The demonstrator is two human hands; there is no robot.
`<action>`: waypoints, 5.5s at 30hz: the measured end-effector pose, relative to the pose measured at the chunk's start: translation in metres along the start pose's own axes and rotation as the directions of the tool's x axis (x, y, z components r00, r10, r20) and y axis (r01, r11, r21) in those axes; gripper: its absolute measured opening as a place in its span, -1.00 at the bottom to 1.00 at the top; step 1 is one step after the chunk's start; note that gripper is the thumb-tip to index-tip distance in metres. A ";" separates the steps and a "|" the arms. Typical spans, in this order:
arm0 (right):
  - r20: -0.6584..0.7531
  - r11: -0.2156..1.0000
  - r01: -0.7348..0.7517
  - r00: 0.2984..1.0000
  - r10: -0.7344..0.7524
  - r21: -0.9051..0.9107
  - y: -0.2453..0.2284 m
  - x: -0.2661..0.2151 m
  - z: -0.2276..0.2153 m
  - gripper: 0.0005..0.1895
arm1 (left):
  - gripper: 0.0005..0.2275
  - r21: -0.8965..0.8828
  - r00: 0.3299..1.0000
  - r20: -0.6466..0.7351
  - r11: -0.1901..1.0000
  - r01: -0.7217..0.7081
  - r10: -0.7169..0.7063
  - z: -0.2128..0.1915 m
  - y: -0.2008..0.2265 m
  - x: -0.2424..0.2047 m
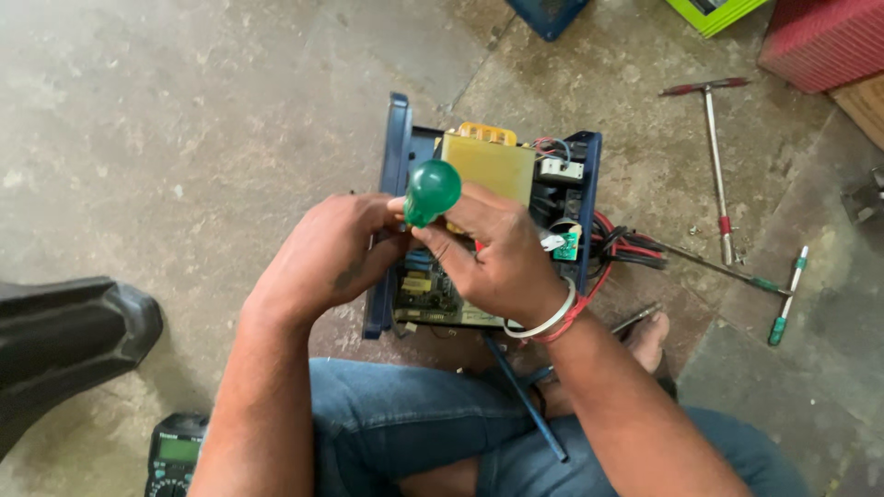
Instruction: The person uses a green-handled screwdriver to loosen and tighten screws on a circuit board inside an open electronic device. They then remove the circuit board from the casing, inspect it, and place it back inside.
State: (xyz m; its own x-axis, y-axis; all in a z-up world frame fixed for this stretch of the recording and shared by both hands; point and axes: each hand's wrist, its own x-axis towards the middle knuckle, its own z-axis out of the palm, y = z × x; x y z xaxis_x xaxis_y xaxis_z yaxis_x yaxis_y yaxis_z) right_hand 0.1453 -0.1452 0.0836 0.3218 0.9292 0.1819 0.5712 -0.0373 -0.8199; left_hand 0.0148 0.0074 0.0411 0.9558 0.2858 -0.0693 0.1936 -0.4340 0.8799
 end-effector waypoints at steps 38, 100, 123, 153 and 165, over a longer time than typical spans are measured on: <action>0.376 0.586 0.101 0.850 0.369 -0.804 0.105 0.034 0.058 -0.88 | -0.86 0.066 0.834 -0.491 0.966 -0.250 0.250 -0.042 0.030 -0.041; 0.193 0.464 -0.003 0.908 0.373 -0.886 0.104 0.019 0.092 -0.68 | -0.86 -0.144 0.773 -0.624 0.956 -0.256 0.113 -0.052 0.024 -0.056; 0.075 0.851 -0.269 0.939 0.337 -0.451 0.031 -0.129 -0.023 -0.62 | -0.77 -0.154 0.662 -0.476 0.796 0.585 -0.579 -0.034 -0.094 -0.011; 0.067 0.793 -0.090 0.984 0.163 -0.603 0.047 -0.144 0.024 -0.77 | -0.68 0.271 0.608 -0.409 0.546 0.793 -0.680 0.025 -0.173 0.026; 0.132 0.837 -0.153 0.957 0.258 -0.525 0.040 -0.144 0.010 -0.74 | -0.65 0.272 0.602 -0.426 0.539 0.797 -0.675 0.035 -0.175 0.026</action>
State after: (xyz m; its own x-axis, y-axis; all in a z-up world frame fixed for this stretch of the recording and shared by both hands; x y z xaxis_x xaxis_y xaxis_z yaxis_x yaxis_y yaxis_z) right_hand 0.1144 -0.2770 0.0197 0.3558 0.9282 -0.1090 0.8253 -0.3668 -0.4293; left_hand 0.0137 0.0614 -0.1314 0.3506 0.8292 -0.4353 0.9263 -0.2386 0.2915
